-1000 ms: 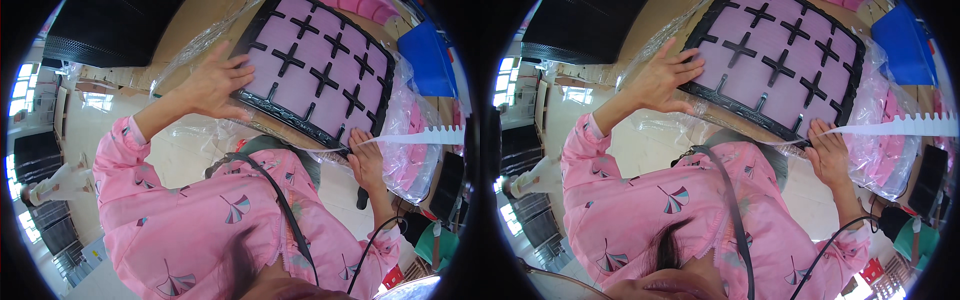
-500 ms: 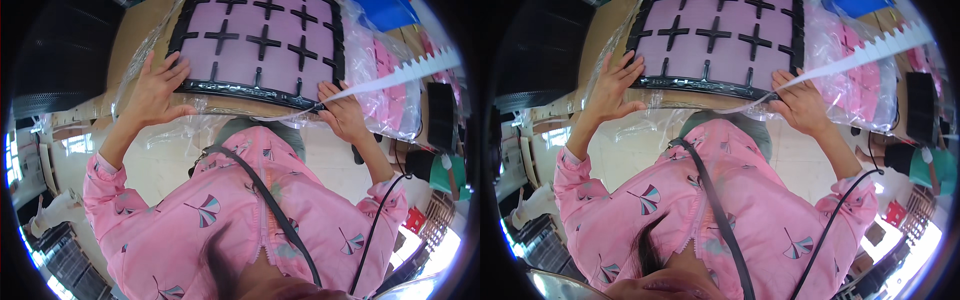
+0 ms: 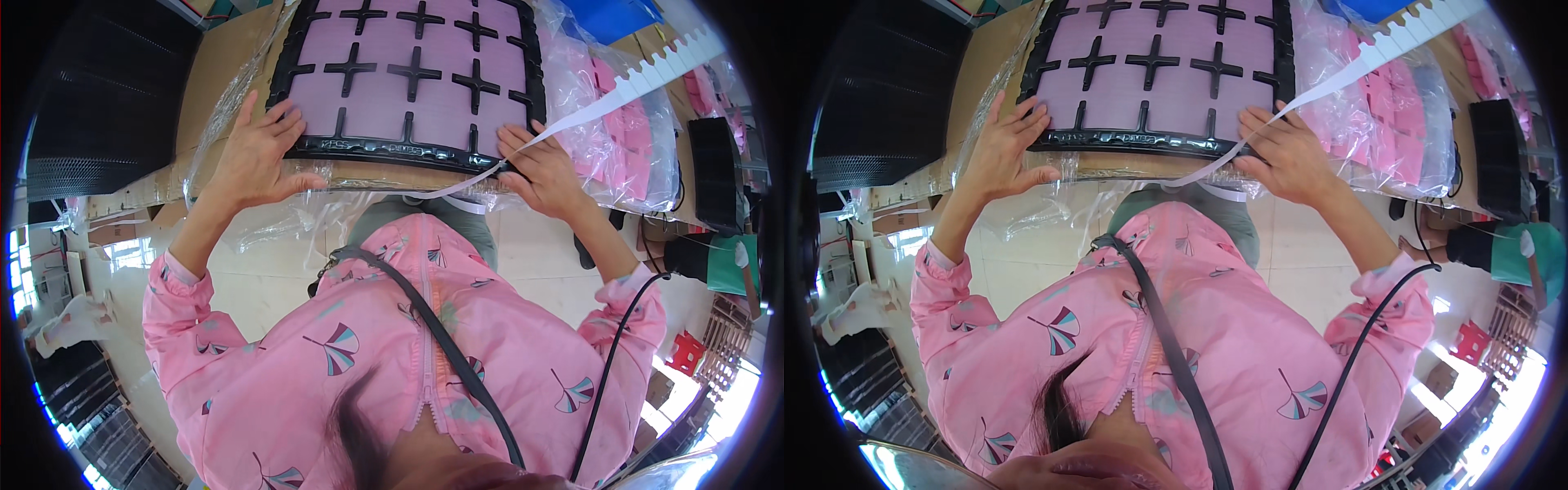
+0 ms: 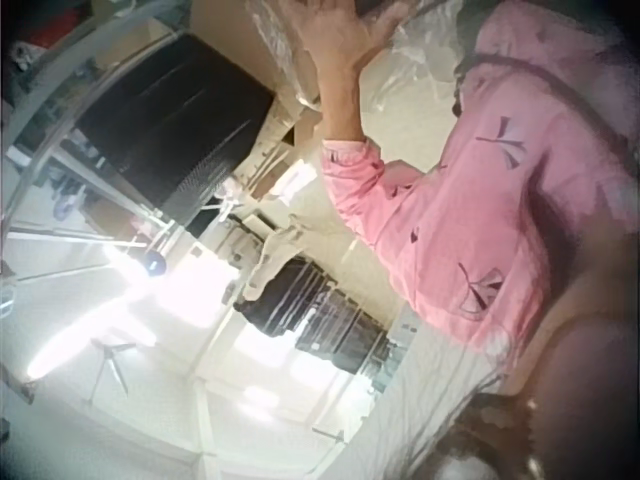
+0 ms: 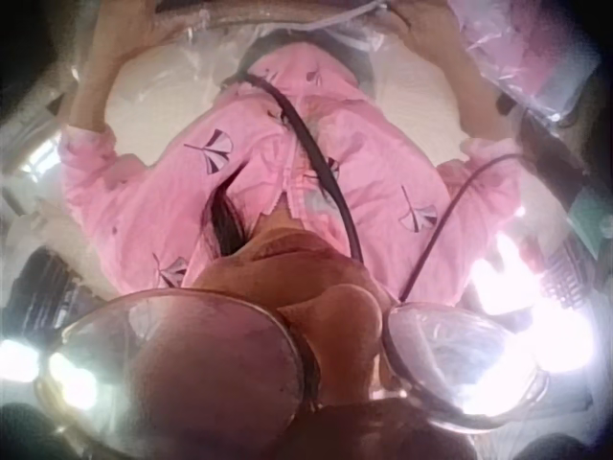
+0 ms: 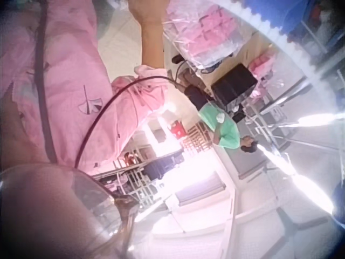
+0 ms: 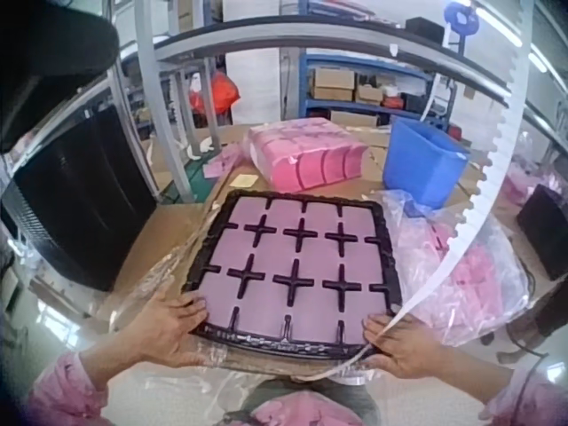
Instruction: The worker is preparing a product by attaching foam pads to a black plastic tray and wrapping it in protective film.
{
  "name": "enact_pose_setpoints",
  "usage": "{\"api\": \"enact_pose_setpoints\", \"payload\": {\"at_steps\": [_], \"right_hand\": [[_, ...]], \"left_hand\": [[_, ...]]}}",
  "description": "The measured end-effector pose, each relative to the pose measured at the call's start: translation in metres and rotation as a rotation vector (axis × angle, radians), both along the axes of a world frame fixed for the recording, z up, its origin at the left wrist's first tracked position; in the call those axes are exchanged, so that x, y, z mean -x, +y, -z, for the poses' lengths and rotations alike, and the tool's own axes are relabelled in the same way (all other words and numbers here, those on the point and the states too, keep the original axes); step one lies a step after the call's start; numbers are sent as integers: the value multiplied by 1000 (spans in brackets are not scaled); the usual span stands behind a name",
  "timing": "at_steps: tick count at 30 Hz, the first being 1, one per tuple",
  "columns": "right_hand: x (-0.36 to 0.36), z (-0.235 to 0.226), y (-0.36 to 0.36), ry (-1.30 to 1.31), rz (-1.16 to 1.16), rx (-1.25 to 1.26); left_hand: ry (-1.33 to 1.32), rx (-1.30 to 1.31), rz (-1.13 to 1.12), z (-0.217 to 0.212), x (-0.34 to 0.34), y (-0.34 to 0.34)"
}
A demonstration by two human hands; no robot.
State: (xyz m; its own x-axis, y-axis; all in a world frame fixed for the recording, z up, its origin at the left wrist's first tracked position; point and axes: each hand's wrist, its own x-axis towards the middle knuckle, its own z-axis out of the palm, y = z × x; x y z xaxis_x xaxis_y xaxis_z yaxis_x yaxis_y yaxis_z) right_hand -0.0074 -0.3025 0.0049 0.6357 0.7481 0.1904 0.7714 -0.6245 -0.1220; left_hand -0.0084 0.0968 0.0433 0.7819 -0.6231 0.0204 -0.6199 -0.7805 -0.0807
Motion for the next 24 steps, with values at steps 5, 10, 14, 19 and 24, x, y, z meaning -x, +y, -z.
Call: {"api": "enact_pose_setpoints", "payload": {"at_steps": [5, 10, 14, 19, 24], "right_hand": [[14, -5, -26, 10, 80, -40], [20, 14, -16, 37, 301, -403], [20, 18, -14, 37, 287, -356], [21, 20, -15, 19, 243, -394], [26, 20, -8, -15, 283, -404]], "left_hand": [[-34, 77, -6, 3, 13, 13], [-46, 283, -43, 16, 15, -17], [-43, 420, 83, 33, 12, -60], [-74, 486, 153, 46, 8, -92], [-159, 566, 190, 50, 2, -99]]}}
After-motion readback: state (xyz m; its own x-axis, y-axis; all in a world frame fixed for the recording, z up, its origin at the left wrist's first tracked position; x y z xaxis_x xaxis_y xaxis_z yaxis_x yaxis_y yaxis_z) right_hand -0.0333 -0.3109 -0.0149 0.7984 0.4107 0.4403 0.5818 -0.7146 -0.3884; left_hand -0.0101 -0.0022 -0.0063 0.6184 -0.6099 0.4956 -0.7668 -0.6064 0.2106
